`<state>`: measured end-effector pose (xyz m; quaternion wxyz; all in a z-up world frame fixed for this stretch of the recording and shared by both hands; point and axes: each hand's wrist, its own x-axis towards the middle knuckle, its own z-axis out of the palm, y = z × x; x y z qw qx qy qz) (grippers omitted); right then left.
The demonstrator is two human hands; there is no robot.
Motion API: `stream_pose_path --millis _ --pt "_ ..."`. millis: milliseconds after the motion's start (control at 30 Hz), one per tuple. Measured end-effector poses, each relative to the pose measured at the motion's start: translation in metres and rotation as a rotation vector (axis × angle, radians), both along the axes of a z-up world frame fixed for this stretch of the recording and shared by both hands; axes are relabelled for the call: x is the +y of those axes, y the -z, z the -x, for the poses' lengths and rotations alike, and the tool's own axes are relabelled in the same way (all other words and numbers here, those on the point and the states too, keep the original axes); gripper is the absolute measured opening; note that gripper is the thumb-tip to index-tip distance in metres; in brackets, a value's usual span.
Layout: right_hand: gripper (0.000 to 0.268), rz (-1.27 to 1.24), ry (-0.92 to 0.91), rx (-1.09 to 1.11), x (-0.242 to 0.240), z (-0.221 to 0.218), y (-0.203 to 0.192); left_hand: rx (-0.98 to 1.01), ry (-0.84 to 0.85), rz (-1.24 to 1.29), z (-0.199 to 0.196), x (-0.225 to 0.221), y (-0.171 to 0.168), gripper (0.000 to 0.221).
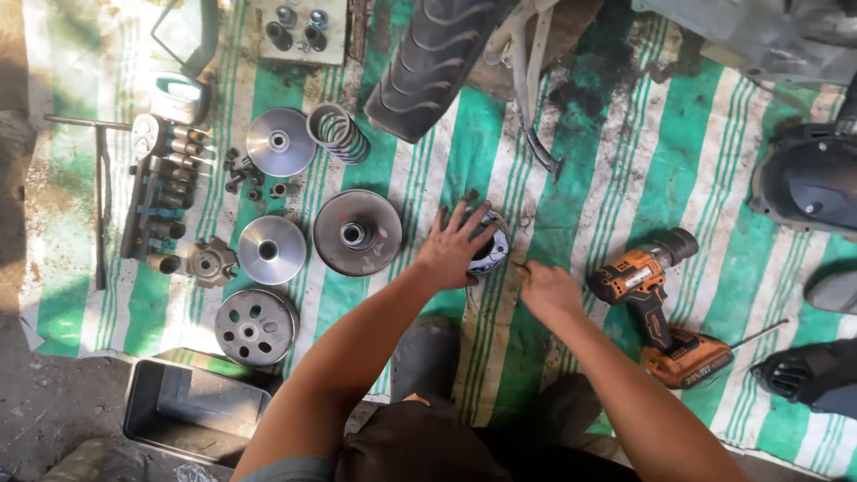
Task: Disassembling and inspecting a motorcycle clutch assembly to check for wear and remove internal pins.
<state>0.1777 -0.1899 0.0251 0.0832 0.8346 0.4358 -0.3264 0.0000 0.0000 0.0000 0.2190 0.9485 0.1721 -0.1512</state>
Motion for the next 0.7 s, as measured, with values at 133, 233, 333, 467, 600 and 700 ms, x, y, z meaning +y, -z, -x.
stream_pose_path --millis 133,233,333,467,600,700 --pt "0.039 0.107 0.066 0.012 0.03 0.018 -0.026 -0.102 -0.124 -0.039 0.003 -0.017 0.021 0.141" --pt "0.043 0.152 0.111 0.048 0.04 0.019 -0.029 -0.006 -0.286 0.057 -0.002 -0.026 0.01 0.14" --pt "0.04 0.107 0.101 0.067 0.048 0.016 -0.034 -0.009 -0.263 0.05 -0.002 -0.022 0.007 0.136" --pt "0.045 0.149 0.065 0.069 0.064 0.011 -0.045 -0.189 -0.198 -0.04 0.001 -0.022 0.021 0.133" --pt "0.05 0.173 0.061 0.065 0.072 0.009 -0.032 -0.265 -0.217 -0.056 0.003 -0.022 0.024 0.131" --pt "0.049 0.202 0.025 0.039 0.08 0.01 -0.025 -0.305 -0.214 -0.121 0.004 -0.022 0.028 0.131"
